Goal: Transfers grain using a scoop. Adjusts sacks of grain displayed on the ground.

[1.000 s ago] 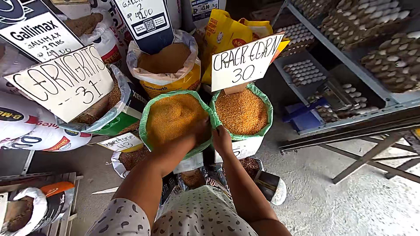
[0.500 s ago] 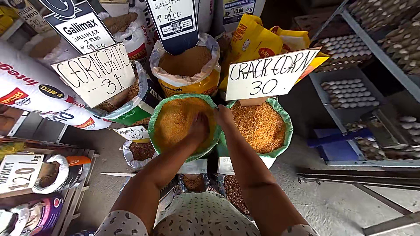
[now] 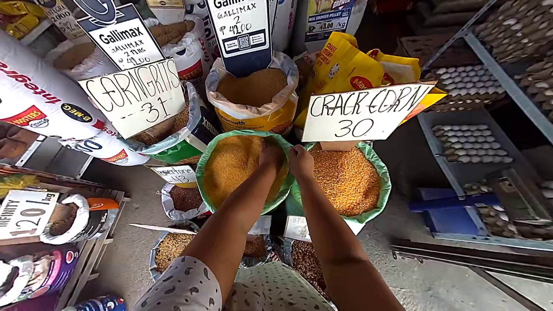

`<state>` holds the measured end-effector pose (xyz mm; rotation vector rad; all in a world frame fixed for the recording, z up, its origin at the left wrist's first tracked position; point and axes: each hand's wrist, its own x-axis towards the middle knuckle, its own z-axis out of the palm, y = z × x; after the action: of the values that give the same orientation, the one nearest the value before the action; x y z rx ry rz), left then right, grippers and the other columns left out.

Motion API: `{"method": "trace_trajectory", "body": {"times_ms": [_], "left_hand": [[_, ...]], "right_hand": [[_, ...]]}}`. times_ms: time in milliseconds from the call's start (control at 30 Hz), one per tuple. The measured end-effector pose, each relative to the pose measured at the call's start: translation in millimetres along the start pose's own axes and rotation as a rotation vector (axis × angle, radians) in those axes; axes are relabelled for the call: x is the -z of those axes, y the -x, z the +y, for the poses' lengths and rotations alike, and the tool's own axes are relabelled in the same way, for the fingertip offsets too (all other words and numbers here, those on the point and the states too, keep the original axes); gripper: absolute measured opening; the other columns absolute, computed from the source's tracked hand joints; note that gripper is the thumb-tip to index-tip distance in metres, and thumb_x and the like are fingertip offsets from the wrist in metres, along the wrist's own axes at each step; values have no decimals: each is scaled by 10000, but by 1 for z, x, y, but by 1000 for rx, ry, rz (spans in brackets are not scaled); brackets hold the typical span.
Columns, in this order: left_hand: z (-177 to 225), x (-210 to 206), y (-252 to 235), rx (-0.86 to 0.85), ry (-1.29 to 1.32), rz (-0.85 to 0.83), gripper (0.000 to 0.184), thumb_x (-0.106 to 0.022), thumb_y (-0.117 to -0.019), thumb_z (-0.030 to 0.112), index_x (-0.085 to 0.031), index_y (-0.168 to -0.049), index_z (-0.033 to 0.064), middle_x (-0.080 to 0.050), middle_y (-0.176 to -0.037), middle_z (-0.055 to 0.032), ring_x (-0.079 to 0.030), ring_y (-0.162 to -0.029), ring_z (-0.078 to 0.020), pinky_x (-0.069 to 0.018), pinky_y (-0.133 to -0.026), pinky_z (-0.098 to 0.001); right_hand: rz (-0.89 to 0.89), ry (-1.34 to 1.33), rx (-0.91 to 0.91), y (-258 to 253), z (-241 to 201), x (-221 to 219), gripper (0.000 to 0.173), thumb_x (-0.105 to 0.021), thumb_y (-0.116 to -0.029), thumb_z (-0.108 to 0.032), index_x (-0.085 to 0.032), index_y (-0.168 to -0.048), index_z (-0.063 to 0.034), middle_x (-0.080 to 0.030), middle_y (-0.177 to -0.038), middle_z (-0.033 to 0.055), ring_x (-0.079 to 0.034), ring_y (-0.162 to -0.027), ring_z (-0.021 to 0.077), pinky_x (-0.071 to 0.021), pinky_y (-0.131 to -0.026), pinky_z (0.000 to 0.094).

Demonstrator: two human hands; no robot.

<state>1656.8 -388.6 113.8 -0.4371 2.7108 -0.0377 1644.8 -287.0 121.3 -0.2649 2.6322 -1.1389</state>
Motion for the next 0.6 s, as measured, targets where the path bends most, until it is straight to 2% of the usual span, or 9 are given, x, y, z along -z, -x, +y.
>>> {"method": "trace_trajectory", "body": {"times_ms": [67,200,300,367,400,433,500,533,600], "left_hand": [[-11,0,12,67,5,0,460,-484,-1055,187,-530,-1386,-129,-457,-1520,-314,-344,-1498,-430,-136,-1268,-587],[-34,-1,45,145,102,17,527,-464,-1065,277,-527,-1383,-138,-432,-1535,-321,-323,-1509,-426,-127,-1275,-562],[-57,-6,62,35,190,136,499,-393,-1096,332,-567,-1421,-4,-452,-1572,-200,-278,-1545,-353,-114,-1281,-548],[-76,-9,74,-73,301,369,387,-437,-1103,278,-673,-1310,52,-618,-1424,-143,-467,-1443,-319,-246,-1250,-535],[-86,-11,77,-123,360,480,327,-483,-1095,237,-718,-1204,37,-704,-1267,-152,-608,-1298,-322,-356,-1196,-527],[-98,-13,80,-178,428,543,260,-526,-1074,165,-735,-1137,23,-731,-1181,-164,-673,-1191,-334,-451,-1121,-525],[-120,-11,81,-271,595,495,241,-545,-1006,-15,-749,-1132,9,-673,-1341,-160,-640,-1261,-325,-493,-1089,-510],[-131,-9,79,-276,649,464,250,-544,-1004,-23,-751,-1139,14,-650,-1388,-143,-621,-1293,-300,-482,-1106,-496],[-148,-4,71,-184,677,449,223,-575,-1032,90,-758,-1155,55,-728,-1234,-111,-688,-1169,-249,-525,-1045,-472]], "right_hand": [[3,16,21,-3,0,1,362,-476,-1090,-281,-693,-1082,10,-688,-1102,241,-656,-1092,417,-501,-918,618],[-39,32,21,-14,-5,5,419,-548,-1051,-368,-658,-1286,-39,-605,-1328,241,-566,-1263,423,-455,-1041,615],[-15,80,53,-18,-20,8,475,-592,-1025,-396,-635,-1333,-37,-562,-1386,265,-517,-1310,462,-426,-1061,635],[-8,96,98,-21,-30,7,498,-613,-1014,-392,-621,-1359,-33,-522,-1438,277,-460,-1361,479,-383,-1077,666],[-13,102,127,-23,-34,5,510,-621,-1010,-390,-611,-1373,-32,-509,-1455,279,-437,-1386,477,-359,-1088,677],[-26,111,152,-26,-38,2,519,-627,-1009,-389,-601,-1390,-37,-504,-1467,278,-418,-1406,474,-338,-1101,685],[-70,161,193,-31,-47,-4,517,-615,-1018,-388,-587,-1414,-55,-513,-1473,255,-398,-1429,459,-319,-1119,679],[-88,191,214,-34,-53,-7,508,-611,-1022,-378,-587,-1416,-58,-520,-1479,238,-396,-1435,450,-312,-1126,674],[-110,256,233,-42,-64,-18,490,-601,-1030,-364,-594,-1406,-51,-547,-1462,215,-417,-1427,430,-310,-1125,678]]}}
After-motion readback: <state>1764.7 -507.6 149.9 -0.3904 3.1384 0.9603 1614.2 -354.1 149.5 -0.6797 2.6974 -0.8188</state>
